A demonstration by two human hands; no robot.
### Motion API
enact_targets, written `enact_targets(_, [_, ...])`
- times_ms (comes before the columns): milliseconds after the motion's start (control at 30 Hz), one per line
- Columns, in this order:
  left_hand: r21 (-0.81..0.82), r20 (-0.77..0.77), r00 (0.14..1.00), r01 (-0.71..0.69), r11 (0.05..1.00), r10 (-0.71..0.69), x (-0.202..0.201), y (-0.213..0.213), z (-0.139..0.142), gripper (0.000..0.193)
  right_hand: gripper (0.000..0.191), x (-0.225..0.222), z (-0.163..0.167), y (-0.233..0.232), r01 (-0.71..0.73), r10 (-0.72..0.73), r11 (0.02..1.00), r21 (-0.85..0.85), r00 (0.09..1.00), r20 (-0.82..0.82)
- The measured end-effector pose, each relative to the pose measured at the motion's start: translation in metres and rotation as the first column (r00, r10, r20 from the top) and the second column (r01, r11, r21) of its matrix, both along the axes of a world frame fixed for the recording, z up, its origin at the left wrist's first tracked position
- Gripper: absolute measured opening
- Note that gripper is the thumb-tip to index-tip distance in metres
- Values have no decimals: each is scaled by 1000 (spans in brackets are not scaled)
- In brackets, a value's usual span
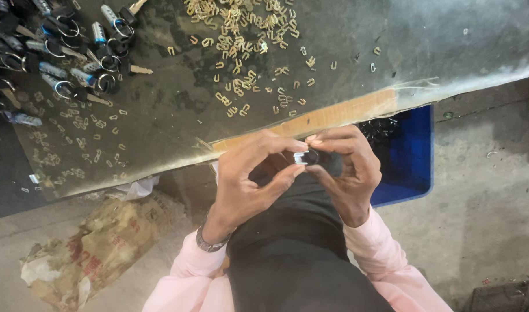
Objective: The person sits at a workbench assembling padlock cylinders. They pick small metal key pins and springs from the table, insert them one at a time into the lock body held in the other hand, press them into place with a small dark cylindrical tool, and set finished cylinders with the pile of completed padlocks.
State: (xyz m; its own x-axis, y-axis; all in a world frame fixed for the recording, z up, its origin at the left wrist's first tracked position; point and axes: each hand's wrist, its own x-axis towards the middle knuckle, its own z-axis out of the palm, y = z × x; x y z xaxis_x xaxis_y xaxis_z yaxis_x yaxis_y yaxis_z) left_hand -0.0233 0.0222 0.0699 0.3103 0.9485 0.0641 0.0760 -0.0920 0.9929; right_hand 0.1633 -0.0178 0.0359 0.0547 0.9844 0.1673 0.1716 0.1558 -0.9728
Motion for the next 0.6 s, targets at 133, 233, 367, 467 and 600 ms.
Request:
enact_targets(133, [76, -70, 997, 33, 997, -28, 0, 2, 4, 30, 35, 0, -2, 1, 4, -4, 1000, 9, 1000, 10])
enact_targets(233, [96, -109, 993, 62, 993, -51, 1, 3, 7, 31, 35, 1, -3, 2, 3, -5, 1000, 27, 999, 49])
enact_targets(367, [94, -164, 985, 60, 994, -44, 1, 3, 10, 32, 35, 1, -4, 2, -3, 2, 1000, 17, 997, 71])
enact_targets(467, [110, -207, 977, 82, 991, -58, 1, 3, 13, 37, 35, 2, -7, 1, 5, -6, 1000, 9, 994, 105])
enact_targets(600, [31, -233, 969, 87, 996, -77, -1, 5, 17, 51, 35, 1, -9, 0, 20, -18, 999, -35, 998, 56])
